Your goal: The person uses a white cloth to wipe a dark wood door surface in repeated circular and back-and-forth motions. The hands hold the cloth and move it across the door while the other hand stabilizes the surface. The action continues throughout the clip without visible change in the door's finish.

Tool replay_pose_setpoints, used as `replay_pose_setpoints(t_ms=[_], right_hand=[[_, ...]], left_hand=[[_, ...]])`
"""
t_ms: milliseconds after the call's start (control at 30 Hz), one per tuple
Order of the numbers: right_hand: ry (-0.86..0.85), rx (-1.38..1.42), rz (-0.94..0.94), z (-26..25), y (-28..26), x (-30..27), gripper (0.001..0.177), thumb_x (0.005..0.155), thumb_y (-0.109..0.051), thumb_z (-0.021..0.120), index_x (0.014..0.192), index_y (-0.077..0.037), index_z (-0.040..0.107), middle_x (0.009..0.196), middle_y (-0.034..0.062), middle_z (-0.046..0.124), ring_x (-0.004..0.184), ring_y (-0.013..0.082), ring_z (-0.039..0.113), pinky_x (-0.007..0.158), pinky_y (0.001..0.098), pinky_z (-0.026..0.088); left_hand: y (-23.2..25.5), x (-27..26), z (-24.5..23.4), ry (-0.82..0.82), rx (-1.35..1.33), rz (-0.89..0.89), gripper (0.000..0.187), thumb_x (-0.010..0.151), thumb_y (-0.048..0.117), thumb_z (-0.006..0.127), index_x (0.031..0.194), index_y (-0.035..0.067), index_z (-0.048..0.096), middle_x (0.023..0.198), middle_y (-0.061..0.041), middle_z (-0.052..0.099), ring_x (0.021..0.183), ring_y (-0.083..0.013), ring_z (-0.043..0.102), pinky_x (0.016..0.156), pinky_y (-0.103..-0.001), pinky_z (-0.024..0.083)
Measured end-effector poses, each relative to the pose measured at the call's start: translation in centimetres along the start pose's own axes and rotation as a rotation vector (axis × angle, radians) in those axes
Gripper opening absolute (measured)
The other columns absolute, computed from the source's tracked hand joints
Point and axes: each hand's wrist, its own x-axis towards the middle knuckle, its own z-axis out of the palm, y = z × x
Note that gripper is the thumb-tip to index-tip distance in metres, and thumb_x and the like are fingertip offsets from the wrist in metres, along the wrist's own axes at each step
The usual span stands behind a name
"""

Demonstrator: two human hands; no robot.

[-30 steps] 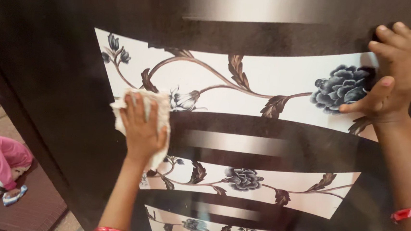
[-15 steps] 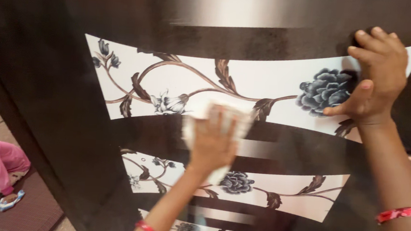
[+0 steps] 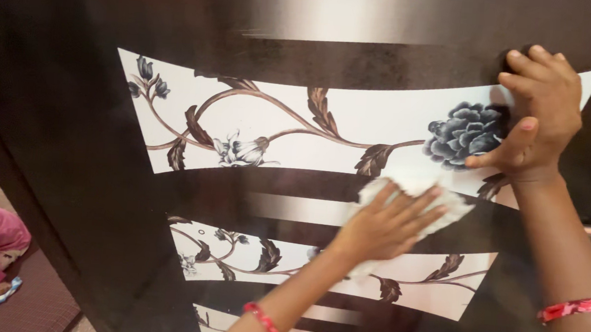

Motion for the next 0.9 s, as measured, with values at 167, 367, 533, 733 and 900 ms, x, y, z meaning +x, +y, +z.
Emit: replay_pose_setpoints(t_ms=[167, 367, 533, 733, 900], right_hand=[[-0.007, 0.009, 0.017, 0.0, 0.4, -0.3, 0.073, 0.116, -0.056, 0.029, 0.114, 0.006, 0.069, 0.130, 0.0221, 0.070, 0.133, 0.0425, 0.063, 0.120, 0.0548, 0.040], [-0.047, -0.065, -0.005, 0.0, 0.8, -0.9, 0.075, 0.110, -0.057, 0.033, 0.112, 0.008, 0.069, 0.129, 0.0247, 0.070, 0.131, 0.0437, 0.061, 0.118, 0.0536, 0.040], [-0.064, -0.084, -0.061, 0.1, 1.4, -1.2, 0.077, 0.108, -0.058, 0.036, 0.115, 0.012, 0.069, 0.133, 0.0278, 0.068, 0.137, 0.0467, 0.059, 0.121, 0.0548, 0.036], [-0.081, -0.021, -0.021, 0.0, 2.0, -2.0, 0.074, 0.114, -0.056, 0.035, 0.119, 0.010, 0.067, 0.139, 0.0266, 0.066, 0.136, 0.0453, 0.057, 0.124, 0.0565, 0.033], [-0.062, -0.029, -0.035, 0.0, 1.8, -1.6, 0.072, 0.116, -0.054, 0.032, 0.122, 0.008, 0.069, 0.140, 0.0257, 0.068, 0.136, 0.0443, 0.057, 0.123, 0.0544, 0.035]], left_hand=[[-4.9, -9.2, -0.1, 0.046, 0.023, -0.093, 0.069, 0.107, 0.052, 0.049, 0.166, 0.024, 0.029, 0.172, -0.008, 0.023, 0.154, -0.0278, 0.037, 0.121, -0.063, 0.026], [-13.9, -20.9, -1.8, 0.131, 0.031, -0.389, 0.072, 0.105, 0.047, 0.049, 0.167, 0.019, 0.025, 0.173, -0.018, 0.015, 0.158, -0.0420, 0.022, 0.123, -0.065, 0.018], [-19.4, -26.1, -5.1, 0.121, 0.168, -0.592, 0.075, 0.103, 0.041, 0.044, 0.168, 0.017, 0.015, 0.174, -0.017, 0.003, 0.159, -0.0477, 0.005, 0.125, -0.070, 0.007], [-18.3, -22.1, -5.9, 0.221, 0.132, -0.759, 0.074, 0.107, 0.036, 0.041, 0.170, 0.015, 0.009, 0.175, -0.019, -0.001, 0.161, -0.0487, -0.002, 0.127, -0.071, -0.001], [-12.8, -12.6, -3.3, 0.212, 0.068, -0.618, 0.080, 0.103, 0.036, 0.048, 0.169, 0.017, 0.008, 0.174, -0.018, 0.000, 0.162, -0.0409, 0.002, 0.127, -0.071, -0.003]])
